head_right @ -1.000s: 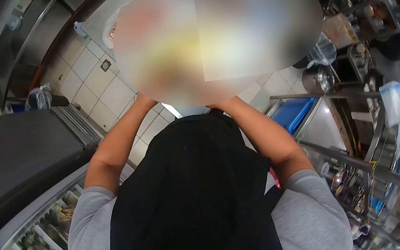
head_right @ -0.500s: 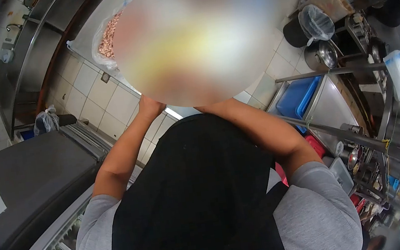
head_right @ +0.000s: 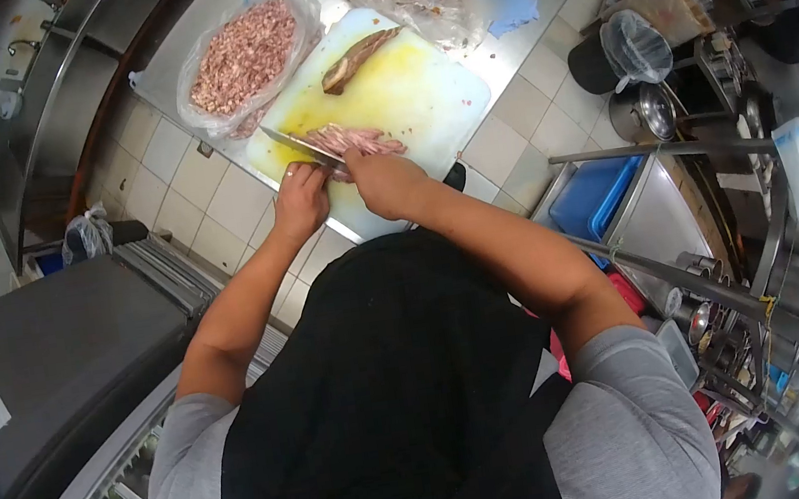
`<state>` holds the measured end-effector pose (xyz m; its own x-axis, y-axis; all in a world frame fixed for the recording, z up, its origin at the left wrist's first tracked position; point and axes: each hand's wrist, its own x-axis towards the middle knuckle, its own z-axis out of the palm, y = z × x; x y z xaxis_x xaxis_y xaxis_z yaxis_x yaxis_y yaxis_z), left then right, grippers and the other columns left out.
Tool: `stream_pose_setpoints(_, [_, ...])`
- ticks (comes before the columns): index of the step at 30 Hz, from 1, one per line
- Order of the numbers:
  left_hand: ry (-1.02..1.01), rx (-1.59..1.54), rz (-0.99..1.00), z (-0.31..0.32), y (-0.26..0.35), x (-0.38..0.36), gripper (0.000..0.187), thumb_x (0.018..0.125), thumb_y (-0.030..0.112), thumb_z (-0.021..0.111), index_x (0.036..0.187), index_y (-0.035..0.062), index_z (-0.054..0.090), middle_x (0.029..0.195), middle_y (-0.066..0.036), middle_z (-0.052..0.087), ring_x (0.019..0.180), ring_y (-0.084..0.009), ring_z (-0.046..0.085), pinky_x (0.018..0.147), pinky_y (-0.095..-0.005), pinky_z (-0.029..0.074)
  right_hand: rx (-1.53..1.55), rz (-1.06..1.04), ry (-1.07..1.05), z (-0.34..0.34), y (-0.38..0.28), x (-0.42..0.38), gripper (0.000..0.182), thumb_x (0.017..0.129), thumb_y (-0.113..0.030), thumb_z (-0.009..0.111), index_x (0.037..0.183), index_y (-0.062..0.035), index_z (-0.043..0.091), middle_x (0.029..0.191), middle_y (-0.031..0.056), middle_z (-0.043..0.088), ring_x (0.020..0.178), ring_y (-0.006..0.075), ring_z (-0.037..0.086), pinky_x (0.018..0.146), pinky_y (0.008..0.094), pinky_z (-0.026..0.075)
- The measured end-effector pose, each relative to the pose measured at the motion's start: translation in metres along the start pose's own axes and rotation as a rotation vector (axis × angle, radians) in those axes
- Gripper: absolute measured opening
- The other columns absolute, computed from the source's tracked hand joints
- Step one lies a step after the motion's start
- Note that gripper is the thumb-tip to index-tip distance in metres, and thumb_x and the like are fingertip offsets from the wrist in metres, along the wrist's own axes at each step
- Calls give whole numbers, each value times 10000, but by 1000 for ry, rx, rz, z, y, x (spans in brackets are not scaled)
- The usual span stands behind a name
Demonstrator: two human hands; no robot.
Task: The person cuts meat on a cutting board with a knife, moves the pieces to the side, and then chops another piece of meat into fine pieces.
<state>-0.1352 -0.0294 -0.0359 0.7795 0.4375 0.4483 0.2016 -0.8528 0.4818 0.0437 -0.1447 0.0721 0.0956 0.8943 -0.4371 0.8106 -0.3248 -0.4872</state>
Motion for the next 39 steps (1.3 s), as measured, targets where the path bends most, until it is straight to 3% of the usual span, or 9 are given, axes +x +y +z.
stream_pose_setpoints(5, [65, -14, -8, 5, -2, -3, 294, 761, -65, 682, 1033, 28, 741, 1011, -121, 686, 951, -347, 622, 858, -440, 548, -98, 4, -70, -22, 2, -39, 241, 969, -31, 534, 1205, 14, 519, 1023, 301, 749, 968, 468, 744, 847, 582, 567])
stream_pose_setpoints(8, [50, -15, -1, 6, -6, -3, 313, 746, -57, 690, 1043, 26, 739, 1021, -118, 688, 955, -347, 623, 862, -437, 550, -70, 55, -125, -14, 8, -38, 295, 921, 16, 531, 1213, 37, 492, 993, 320, 725, 947, 506, 717, 821, 599, 550])
stream_pose_setpoints(14, [-20, -9, 65, 0, -11, -2, 302, 735, -47, 697, 1026, 26, 730, 1019, -114, 675, 961, -344, 627, 868, -435, 548, 5, 20, -39, 5, -3, 19, 287, 922, 14, 524, 1207, 37, 490, 1002, 329, 722, 966, 514, 712, 832, 602, 547])
stream_pose_setpoints(16, [12, -35, 31, 1, -8, -4, 305, 734, -46, 694, 1027, 29, 730, 1023, -111, 676, 975, -340, 632, 877, -435, 549, -57, -98, 92, 5, 3, 21, 282, 922, 15, 523, 1201, 36, 492, 984, 327, 721, 946, 510, 714, 814, 597, 552])
stream_pose_setpoints(22, [-4, -24, 21, -2, -11, -7, 321, 743, -46, 688, 1050, 35, 738, 1034, -109, 678, 994, -340, 635, 890, -436, 552, -86, -33, 32, -13, 5, -36, 285, 921, -6, 531, 1200, 21, 481, 950, 309, 719, 899, 500, 715, 793, 597, 552])
stream_pose_setpoints(29, [19, -15, 34, -1, -9, -9, 314, 748, -34, 687, 1049, 39, 738, 1045, -109, 671, 996, -342, 630, 879, -432, 553, -101, -6, -22, 10, 8, -21, 225, 966, -37, 501, 1185, 15, 501, 975, 298, 744, 915, 478, 742, 805, 593, 569])
stream_pose_setpoints(33, [-34, -15, 75, -7, -11, -1, 241, 781, -24, 705, 1014, 33, 728, 1004, -118, 655, 958, -346, 624, 850, -439, 548, -13, 16, 46, 12, 3, 2, 247, 951, -18, 518, 1195, 17, 498, 960, 312, 738, 919, 485, 742, 812, 598, 565])
stream_pose_setpoints(36, [-65, -55, -17, -7, -10, 2, 99, 843, 3, 739, 929, 35, 703, 951, -142, 640, 923, -360, 633, 836, -454, 546, 9, -18, 52, 6, 19, 0, 234, 965, -36, 552, 1188, 22, 513, 978, 306, 739, 934, 492, 732, 818, 594, 564])
stream_pose_setpoints(39, [-121, -92, -12, -14, -11, 14, 80, 854, 28, 751, 915, 38, 701, 946, -148, 640, 948, -368, 641, 842, -467, 545, 228, -40, 274, -2, 49, -40, 228, 1008, -94, 601, 1203, 0, 531, 979, 320, 713, 961, 515, 699, 806, 590, 530])
